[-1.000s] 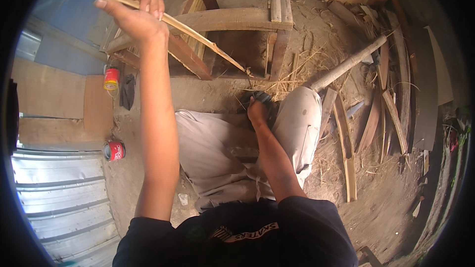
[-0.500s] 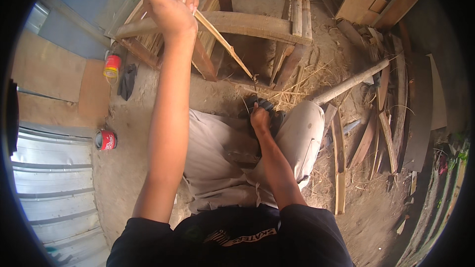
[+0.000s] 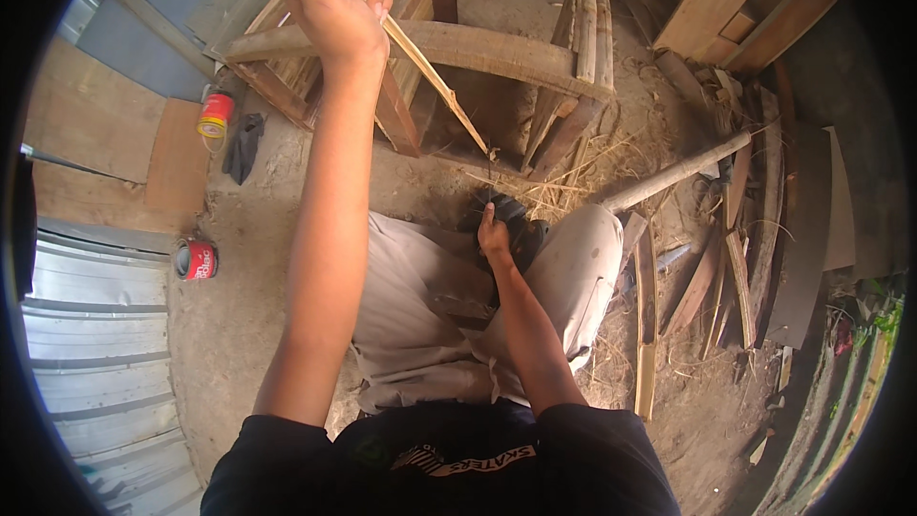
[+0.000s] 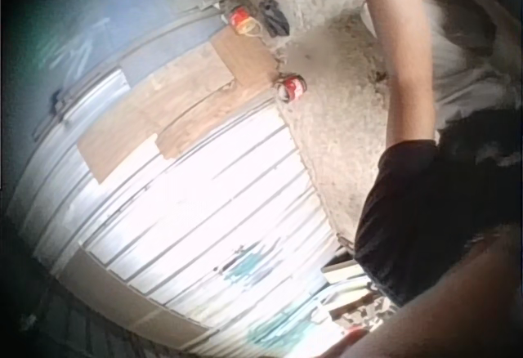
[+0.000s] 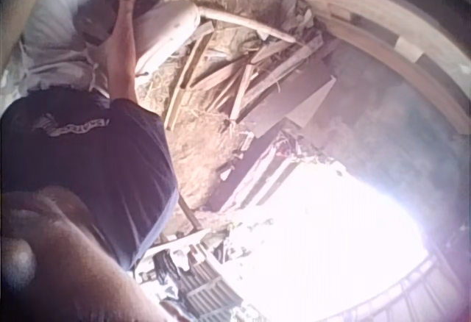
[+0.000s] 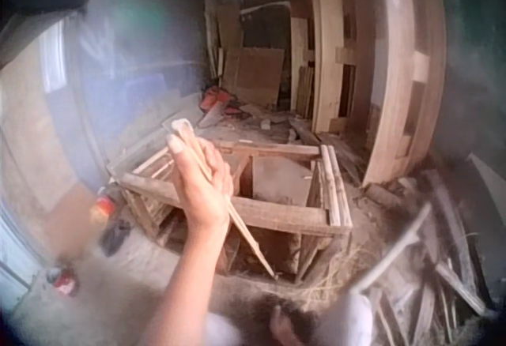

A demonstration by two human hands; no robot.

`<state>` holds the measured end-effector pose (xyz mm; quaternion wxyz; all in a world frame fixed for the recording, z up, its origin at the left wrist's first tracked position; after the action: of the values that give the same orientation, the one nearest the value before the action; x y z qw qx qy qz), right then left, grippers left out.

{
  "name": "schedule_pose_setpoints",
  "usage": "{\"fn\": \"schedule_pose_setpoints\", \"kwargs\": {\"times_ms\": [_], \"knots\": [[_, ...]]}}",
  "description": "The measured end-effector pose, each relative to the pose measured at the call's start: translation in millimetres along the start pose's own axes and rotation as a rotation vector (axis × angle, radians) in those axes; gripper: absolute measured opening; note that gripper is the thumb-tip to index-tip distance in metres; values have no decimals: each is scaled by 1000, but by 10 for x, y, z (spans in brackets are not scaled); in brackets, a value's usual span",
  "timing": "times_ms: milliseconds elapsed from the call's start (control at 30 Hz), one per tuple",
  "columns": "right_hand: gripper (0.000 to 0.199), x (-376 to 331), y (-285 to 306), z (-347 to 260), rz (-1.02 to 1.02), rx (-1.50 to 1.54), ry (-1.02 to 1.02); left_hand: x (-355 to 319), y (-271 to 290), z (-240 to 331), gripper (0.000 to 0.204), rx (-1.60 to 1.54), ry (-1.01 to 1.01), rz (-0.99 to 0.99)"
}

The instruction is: The person sits on the floor and uses a metal file to sharpen a machete blade, then uses a hammer to tap a small wooden piece. The person handles wood scraps and a file while seated.

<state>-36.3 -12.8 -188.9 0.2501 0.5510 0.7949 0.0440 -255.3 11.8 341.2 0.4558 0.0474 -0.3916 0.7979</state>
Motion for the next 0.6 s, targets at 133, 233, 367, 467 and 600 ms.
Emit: {"fn": "schedule_pose_setpoints", "kwargs": {"times_ms": [133,233,367,467,600], "knots": [[90,-148,112,-344,51,-120,-24,-45,-21,3,57,33,10,-7],[88,-238,186,-495,149,23,-135,-73,-34,15,57,59,4,0],[82,-262,223,-725,213,-103,168,-64,-6,60,59,25,-4,10],[80,-233,202,-579,197,-219,159,-86,-50,166,70,259,-104,-38],[82,-140,191,-360,185,-358,80,-121,8,206,71,246,-105,6]]}}
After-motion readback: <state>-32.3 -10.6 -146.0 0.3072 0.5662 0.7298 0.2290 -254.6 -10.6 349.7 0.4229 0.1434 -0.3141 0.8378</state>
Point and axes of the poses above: each hand's wrist, its own x-axis towards the middle knuckle, its own y-axis out of the back of the hand, z = x × y, the point moved 7 cm from there along x, towards the middle knuckle, and after that the axes turned 12 degrees about y, right-handed, at the moved point
